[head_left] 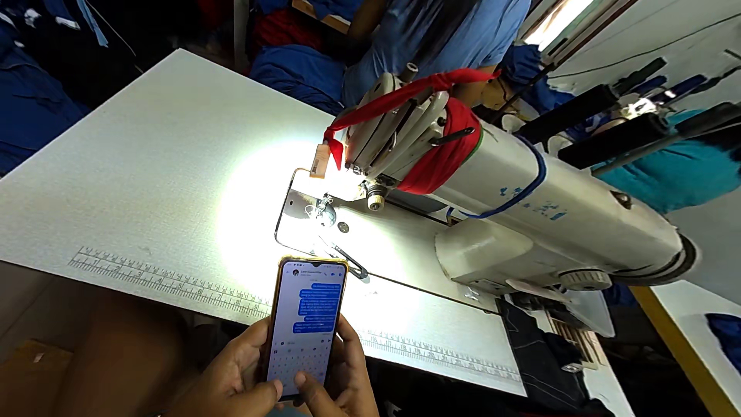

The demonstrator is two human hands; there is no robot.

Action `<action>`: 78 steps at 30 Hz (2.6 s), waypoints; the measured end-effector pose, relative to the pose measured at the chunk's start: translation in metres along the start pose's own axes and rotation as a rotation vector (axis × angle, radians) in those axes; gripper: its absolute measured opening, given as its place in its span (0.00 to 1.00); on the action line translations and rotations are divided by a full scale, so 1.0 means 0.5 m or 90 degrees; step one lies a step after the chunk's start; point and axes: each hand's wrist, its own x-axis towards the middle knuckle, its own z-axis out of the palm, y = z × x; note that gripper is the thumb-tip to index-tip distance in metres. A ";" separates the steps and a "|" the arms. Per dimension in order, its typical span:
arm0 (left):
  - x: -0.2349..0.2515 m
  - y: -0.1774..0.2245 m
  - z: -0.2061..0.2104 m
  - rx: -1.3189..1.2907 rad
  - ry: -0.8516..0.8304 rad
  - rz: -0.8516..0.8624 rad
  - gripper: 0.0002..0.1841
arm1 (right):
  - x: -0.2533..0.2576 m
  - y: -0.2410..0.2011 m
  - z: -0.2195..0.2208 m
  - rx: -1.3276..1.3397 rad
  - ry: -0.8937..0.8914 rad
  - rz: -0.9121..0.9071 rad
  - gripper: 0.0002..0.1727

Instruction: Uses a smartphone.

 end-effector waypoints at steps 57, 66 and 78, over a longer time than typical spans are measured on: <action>-0.009 0.006 0.011 0.040 0.041 -0.012 0.30 | -0.003 0.004 -0.012 0.043 -0.060 -0.004 0.46; -0.005 0.005 0.008 0.001 0.012 -0.012 0.34 | -0.003 0.003 -0.005 0.012 -0.017 -0.010 0.42; -0.005 0.003 0.003 0.004 0.030 -0.036 0.34 | -0.001 0.003 -0.021 0.027 -0.087 0.015 0.51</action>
